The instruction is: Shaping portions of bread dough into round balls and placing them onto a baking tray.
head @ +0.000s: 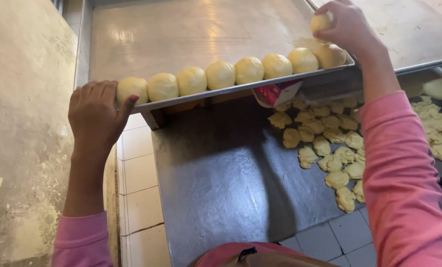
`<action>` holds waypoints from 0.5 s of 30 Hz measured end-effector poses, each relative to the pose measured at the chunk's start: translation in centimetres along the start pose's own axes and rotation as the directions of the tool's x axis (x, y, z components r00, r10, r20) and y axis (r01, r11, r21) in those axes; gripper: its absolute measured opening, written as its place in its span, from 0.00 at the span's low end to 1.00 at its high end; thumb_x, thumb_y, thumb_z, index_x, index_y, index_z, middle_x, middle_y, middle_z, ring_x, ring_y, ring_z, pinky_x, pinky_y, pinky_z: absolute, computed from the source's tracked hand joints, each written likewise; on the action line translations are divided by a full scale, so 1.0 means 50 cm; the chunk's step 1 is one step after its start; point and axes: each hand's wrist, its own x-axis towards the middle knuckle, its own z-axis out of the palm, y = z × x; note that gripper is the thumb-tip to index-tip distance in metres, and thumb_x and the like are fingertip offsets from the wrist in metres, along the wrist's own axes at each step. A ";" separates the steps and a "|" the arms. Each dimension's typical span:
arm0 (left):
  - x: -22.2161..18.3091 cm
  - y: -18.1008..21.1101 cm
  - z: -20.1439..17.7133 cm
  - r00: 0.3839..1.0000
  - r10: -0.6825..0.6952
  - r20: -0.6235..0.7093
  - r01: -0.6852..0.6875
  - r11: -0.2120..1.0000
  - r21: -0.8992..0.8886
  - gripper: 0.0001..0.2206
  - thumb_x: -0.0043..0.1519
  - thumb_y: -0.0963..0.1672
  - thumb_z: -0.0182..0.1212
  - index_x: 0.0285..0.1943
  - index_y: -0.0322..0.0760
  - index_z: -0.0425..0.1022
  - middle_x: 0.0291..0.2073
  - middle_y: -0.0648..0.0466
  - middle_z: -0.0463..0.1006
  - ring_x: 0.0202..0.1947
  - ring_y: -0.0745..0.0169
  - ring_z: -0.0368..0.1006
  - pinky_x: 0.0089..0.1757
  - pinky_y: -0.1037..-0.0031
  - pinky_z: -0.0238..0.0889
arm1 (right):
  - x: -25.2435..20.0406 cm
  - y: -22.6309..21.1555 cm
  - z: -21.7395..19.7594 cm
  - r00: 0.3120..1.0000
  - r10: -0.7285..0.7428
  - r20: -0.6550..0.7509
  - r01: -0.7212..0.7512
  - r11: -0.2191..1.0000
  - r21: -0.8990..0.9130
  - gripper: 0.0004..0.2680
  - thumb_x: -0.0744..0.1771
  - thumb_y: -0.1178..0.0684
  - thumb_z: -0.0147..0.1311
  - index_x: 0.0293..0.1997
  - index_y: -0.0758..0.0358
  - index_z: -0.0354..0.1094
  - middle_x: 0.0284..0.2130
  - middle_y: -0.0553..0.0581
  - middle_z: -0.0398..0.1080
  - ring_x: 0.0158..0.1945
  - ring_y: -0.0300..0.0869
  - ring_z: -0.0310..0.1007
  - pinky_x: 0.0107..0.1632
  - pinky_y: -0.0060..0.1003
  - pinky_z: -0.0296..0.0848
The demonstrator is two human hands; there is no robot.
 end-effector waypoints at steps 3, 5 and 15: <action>-0.001 0.000 0.002 0.999 -0.003 -0.042 0.005 0.999 0.032 0.34 0.77 0.62 0.35 0.55 0.33 0.81 0.46 0.49 0.83 0.48 0.55 0.77 0.51 0.66 0.64 | 0.039 0.002 0.028 0.865 0.333 0.375 -0.280 0.941 -0.191 0.20 0.64 0.54 0.67 0.64 0.60 0.71 0.51 0.68 0.68 0.53 0.66 0.68 0.60 0.68 0.70; -0.005 0.004 0.007 0.999 -0.048 -0.007 0.048 0.999 -0.025 0.37 0.75 0.63 0.34 0.72 0.32 0.73 0.53 0.44 0.82 0.58 0.47 0.76 0.61 0.53 0.61 | 0.037 -0.049 0.005 0.793 0.436 0.426 -0.379 0.900 -0.216 0.18 0.65 0.54 0.63 0.63 0.58 0.71 0.58 0.65 0.69 0.59 0.64 0.67 0.65 0.68 0.62; -0.046 -0.019 0.058 0.996 -0.087 -0.022 0.082 0.983 -0.164 0.39 0.80 0.65 0.32 0.70 0.32 0.74 0.84 0.45 0.50 0.81 0.40 0.36 0.64 0.30 0.11 | -0.041 0.008 0.036 0.766 0.412 0.493 -0.294 0.907 -0.300 0.32 0.66 0.21 0.16 0.76 0.39 0.48 0.77 0.53 0.40 0.79 0.50 0.32 0.68 0.81 0.22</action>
